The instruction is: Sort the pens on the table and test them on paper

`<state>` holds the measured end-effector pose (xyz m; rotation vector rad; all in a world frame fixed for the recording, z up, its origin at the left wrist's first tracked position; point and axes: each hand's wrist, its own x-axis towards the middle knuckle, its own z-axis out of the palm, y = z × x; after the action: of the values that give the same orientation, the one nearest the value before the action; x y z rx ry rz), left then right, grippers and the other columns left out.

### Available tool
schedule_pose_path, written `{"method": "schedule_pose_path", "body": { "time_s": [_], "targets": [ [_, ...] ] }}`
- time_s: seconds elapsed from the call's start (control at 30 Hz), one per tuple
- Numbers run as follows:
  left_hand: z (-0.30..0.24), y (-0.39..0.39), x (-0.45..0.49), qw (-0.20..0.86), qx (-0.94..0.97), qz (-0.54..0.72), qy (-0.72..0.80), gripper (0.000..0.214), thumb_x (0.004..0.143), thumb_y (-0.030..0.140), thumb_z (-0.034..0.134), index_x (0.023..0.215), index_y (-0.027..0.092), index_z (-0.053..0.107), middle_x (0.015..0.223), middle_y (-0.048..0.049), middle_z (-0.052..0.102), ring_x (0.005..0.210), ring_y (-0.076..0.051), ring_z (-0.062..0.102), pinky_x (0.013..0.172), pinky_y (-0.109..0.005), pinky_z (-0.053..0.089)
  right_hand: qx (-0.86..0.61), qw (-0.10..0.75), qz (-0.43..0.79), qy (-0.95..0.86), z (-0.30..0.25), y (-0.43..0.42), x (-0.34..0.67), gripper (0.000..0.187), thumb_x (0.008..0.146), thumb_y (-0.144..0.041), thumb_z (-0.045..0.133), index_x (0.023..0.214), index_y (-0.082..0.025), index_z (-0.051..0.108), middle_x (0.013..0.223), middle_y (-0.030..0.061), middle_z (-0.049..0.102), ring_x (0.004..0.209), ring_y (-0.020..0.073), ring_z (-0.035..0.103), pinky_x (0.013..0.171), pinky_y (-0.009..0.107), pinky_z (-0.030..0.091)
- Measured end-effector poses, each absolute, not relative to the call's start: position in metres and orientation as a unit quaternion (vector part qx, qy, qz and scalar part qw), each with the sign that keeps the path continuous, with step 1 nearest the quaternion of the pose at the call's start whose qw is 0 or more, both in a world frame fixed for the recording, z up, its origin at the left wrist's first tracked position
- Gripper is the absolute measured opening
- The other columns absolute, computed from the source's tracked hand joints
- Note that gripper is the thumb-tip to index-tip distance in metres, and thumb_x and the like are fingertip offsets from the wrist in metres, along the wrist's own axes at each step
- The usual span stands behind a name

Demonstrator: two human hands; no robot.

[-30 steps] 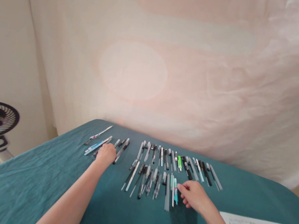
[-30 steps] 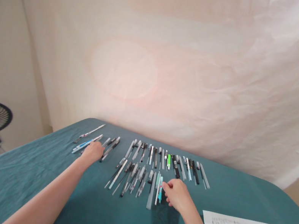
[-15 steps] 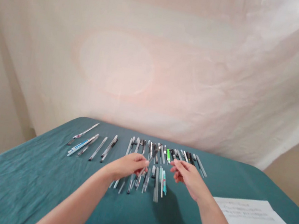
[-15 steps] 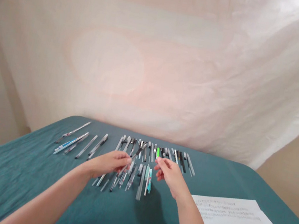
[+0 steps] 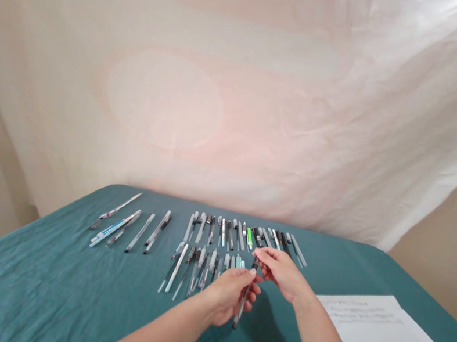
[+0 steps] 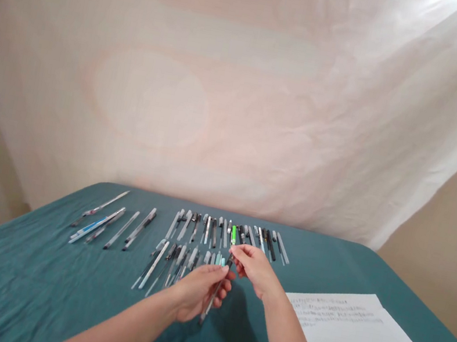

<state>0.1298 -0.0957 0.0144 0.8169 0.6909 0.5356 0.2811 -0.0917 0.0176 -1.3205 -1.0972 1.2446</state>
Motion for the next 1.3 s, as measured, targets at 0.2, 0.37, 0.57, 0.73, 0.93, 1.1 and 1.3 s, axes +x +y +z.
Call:
{"method": "schedule_pose_path", "body": {
  "time_s": [0.2,0.37,0.57,0.73,0.93,1.1,1.3],
  "targets": [
    [-0.006,-0.118,0.161,0.827,0.315,0.325,0.334,0.026,0.077,0.041,0.052,0.081,0.015,0.047,0.06,0.0055,0.042,0.038,-0.001,0.022,0.037,-0.015,0.009,-0.59,0.383,0.507,-0.499,0.019,-0.096,0.297,0.037,0.068,-0.05,0.059,0.071,-0.014,0.058,0.056,-0.0032,0.053,0.046,0.0067,0.045,0.043,0.018,0.032],
    [-0.012,-0.126,0.161,0.836,0.298,0.334,0.317,0.03,0.075,0.044,0.053,0.082,0.016,0.047,0.061,0.0037,0.045,0.04,-0.002,0.027,0.037,-0.015,0.009,-0.602,0.329,0.511,-0.518,0.021,-0.099,0.308,0.038,0.066,-0.052,0.06,0.068,-0.013,0.057,0.058,-0.0018,0.055,0.049,0.0073,0.047,0.044,0.018,0.033],
    [-0.015,-0.123,0.157,0.829,0.305,0.365,0.295,0.034,0.072,0.045,0.058,0.081,0.013,0.05,0.058,0.0042,0.043,0.04,-0.001,0.025,0.035,-0.016,0.009,-0.581,0.326,0.525,-0.529,0.018,-0.097,0.305,0.036,0.065,-0.049,0.062,0.068,-0.014,0.056,0.053,-0.0044,0.051,0.044,0.0057,0.043,0.044,0.018,0.033],
    [-0.015,-0.124,0.156,0.833,0.302,0.359,0.292,0.037,0.068,0.047,0.06,0.079,0.014,0.048,0.056,0.007,0.039,0.038,-0.001,0.019,0.037,-0.017,0.005,-0.573,0.304,0.526,-0.55,0.021,-0.099,0.303,0.038,0.067,-0.051,0.059,0.067,-0.013,0.058,0.053,-0.0026,0.054,0.044,0.0061,0.042,0.045,0.018,0.033],
    [-0.009,-0.125,0.155,0.827,0.313,0.34,0.32,0.04,0.067,0.056,0.056,0.076,0.02,0.041,0.047,0.0118,0.024,0.036,-0.001,0.011,0.038,-0.018,0.001,-0.565,0.328,0.509,-0.561,0.022,-0.099,0.299,0.035,0.068,-0.048,0.06,0.063,-0.014,0.056,0.05,-0.0042,0.05,0.043,0.0059,0.041,0.044,0.019,0.034],
    [-0.005,-0.124,0.155,0.83,0.314,0.32,0.333,0.04,0.068,0.058,0.052,0.075,0.021,0.038,0.046,0.0121,0.023,0.034,-0.001,0.012,0.039,-0.019,0.001,-0.574,0.329,0.507,-0.552,0.021,-0.098,0.297,0.035,0.068,-0.048,0.06,0.06,-0.014,0.055,0.049,-0.0045,0.05,0.042,0.0058,0.041,0.044,0.019,0.034],
    [-0.004,-0.121,0.153,0.832,0.314,0.311,0.337,0.037,0.069,0.056,0.052,0.076,0.022,0.039,0.045,0.0124,0.022,0.034,-0.001,0.011,0.039,-0.018,0.001,-0.562,0.329,0.507,-0.565,0.021,-0.099,0.297,0.035,0.069,-0.048,0.059,0.065,-0.013,0.057,0.049,-0.0043,0.05,0.044,0.0064,0.041,0.044,0.019,0.034]
  ]
}}
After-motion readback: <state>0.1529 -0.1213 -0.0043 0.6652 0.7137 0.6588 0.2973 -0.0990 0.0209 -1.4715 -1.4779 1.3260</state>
